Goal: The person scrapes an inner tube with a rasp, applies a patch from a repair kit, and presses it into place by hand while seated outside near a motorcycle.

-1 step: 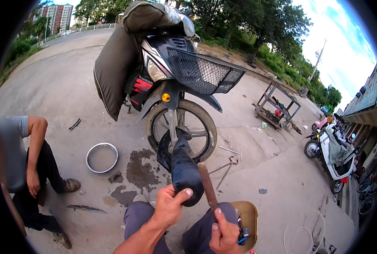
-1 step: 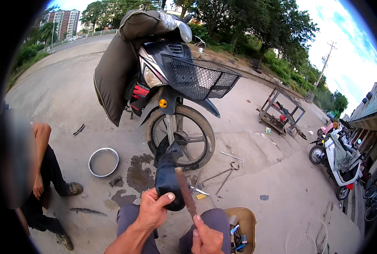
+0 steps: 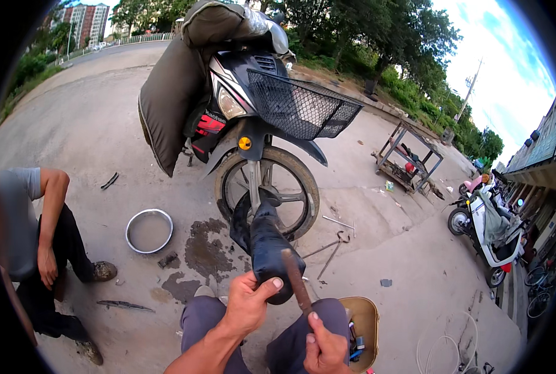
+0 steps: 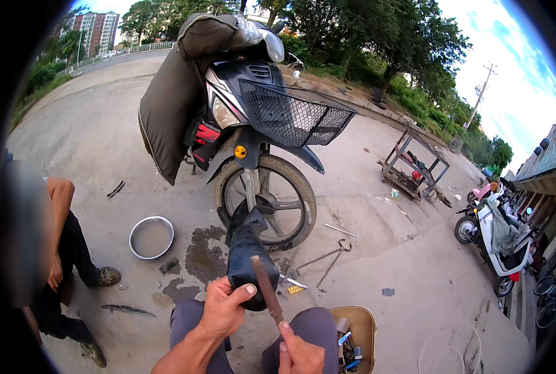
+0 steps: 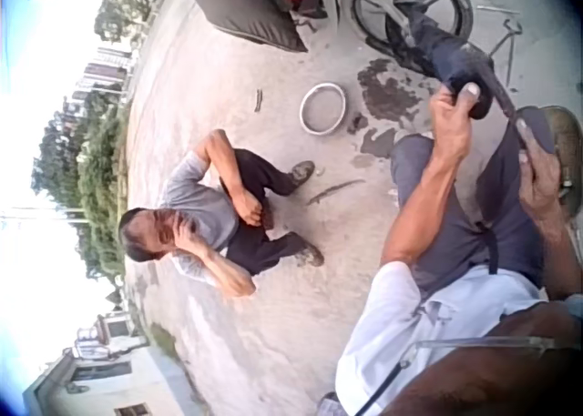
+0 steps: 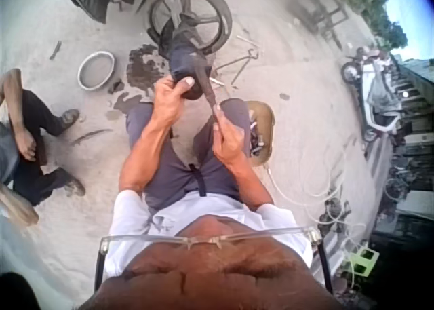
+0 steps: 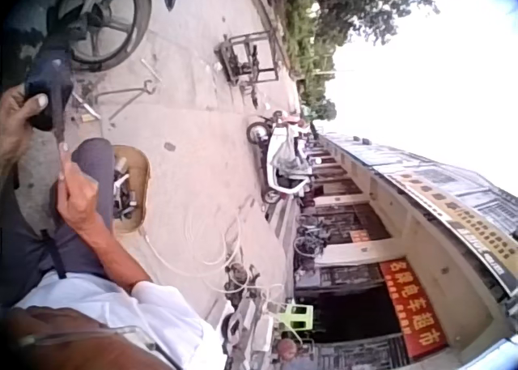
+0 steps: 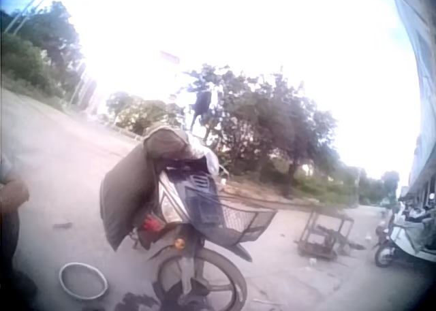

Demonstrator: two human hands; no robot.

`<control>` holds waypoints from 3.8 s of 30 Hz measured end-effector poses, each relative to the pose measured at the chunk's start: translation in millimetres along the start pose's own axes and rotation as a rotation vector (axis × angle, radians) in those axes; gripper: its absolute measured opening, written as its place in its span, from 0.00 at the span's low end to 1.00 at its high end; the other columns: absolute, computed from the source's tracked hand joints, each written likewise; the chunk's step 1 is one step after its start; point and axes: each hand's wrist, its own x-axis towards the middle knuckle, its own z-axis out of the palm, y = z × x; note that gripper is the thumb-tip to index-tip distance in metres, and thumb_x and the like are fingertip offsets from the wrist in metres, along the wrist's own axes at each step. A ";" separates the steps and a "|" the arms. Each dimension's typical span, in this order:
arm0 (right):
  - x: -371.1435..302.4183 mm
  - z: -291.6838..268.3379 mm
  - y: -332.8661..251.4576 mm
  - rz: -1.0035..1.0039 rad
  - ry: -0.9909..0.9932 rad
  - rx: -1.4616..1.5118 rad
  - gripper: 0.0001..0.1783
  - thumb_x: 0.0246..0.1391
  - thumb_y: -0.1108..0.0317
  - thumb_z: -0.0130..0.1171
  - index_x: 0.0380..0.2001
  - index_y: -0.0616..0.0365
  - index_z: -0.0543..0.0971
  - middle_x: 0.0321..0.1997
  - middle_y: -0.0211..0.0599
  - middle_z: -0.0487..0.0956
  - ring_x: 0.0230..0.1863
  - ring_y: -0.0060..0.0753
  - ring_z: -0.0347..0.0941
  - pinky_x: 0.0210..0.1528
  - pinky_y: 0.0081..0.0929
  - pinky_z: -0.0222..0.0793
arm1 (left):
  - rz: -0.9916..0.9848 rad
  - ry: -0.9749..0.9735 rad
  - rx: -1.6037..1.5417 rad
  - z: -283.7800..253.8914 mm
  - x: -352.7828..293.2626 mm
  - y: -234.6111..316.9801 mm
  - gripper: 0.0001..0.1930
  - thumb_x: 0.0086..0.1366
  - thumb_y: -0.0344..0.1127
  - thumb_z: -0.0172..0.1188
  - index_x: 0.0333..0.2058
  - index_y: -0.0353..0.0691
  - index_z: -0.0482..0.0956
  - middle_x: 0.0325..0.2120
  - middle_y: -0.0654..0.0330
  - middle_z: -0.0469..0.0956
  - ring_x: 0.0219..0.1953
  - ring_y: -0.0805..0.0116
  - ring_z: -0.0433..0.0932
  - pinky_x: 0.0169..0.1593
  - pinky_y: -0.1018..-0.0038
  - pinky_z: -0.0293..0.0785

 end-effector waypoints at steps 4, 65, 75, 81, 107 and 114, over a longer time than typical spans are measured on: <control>21.1 21.5 -3.0 0.022 -0.040 -0.051 0.25 0.54 0.81 0.56 0.58 0.68 0.75 0.38 0.52 0.83 0.27 0.46 0.81 0.30 0.33 0.75 | -0.028 -0.023 0.020 -4.1 -0.5 -4.8 0.08 0.65 0.25 0.62 0.41 0.30 0.82 0.36 0.62 0.83 0.36 0.78 0.78 0.44 0.78 0.74; 34.1 27.5 6.9 0.082 0.001 0.021 0.24 0.52 0.84 0.55 0.54 0.73 0.76 0.45 0.54 0.84 0.25 0.39 0.82 0.26 0.28 0.74 | -0.012 0.017 0.062 1.2 -0.4 -15.5 0.08 0.66 0.25 0.61 0.42 0.30 0.81 0.36 0.61 0.83 0.36 0.78 0.78 0.43 0.78 0.74; 36.0 31.2 1.6 0.090 0.029 0.004 0.24 0.52 0.83 0.56 0.55 0.73 0.75 0.45 0.54 0.84 0.25 0.40 0.82 0.26 0.26 0.74 | -0.027 -0.013 0.104 0.3 -2.6 -10.4 0.08 0.65 0.25 0.62 0.42 0.30 0.81 0.35 0.63 0.82 0.36 0.78 0.78 0.43 0.78 0.74; -6.9 19.2 3.5 0.038 -0.001 -0.069 0.23 0.51 0.84 0.56 0.53 0.74 0.76 0.45 0.56 0.83 0.28 0.43 0.84 0.30 0.26 0.77 | 0.046 -0.004 0.038 -2.2 -3.7 -14.3 0.08 0.66 0.25 0.61 0.42 0.30 0.81 0.36 0.63 0.83 0.36 0.79 0.78 0.43 0.78 0.74; -13.4 21.0 3.5 0.044 0.063 -0.066 0.24 0.49 0.85 0.57 0.53 0.73 0.77 0.44 0.52 0.84 0.27 0.43 0.83 0.29 0.26 0.76 | -0.014 0.008 0.125 3.2 -2.3 -10.7 0.08 0.66 0.27 0.62 0.41 0.30 0.81 0.35 0.63 0.83 0.35 0.79 0.77 0.42 0.79 0.73; 30.9 13.2 16.8 0.043 0.042 0.070 0.24 0.50 0.84 0.56 0.54 0.75 0.75 0.40 0.58 0.83 0.21 0.42 0.79 0.25 0.29 0.72 | 0.037 0.024 0.157 1.8 -3.4 -10.4 0.09 0.66 0.26 0.61 0.43 0.30 0.82 0.37 0.62 0.83 0.37 0.78 0.78 0.44 0.79 0.74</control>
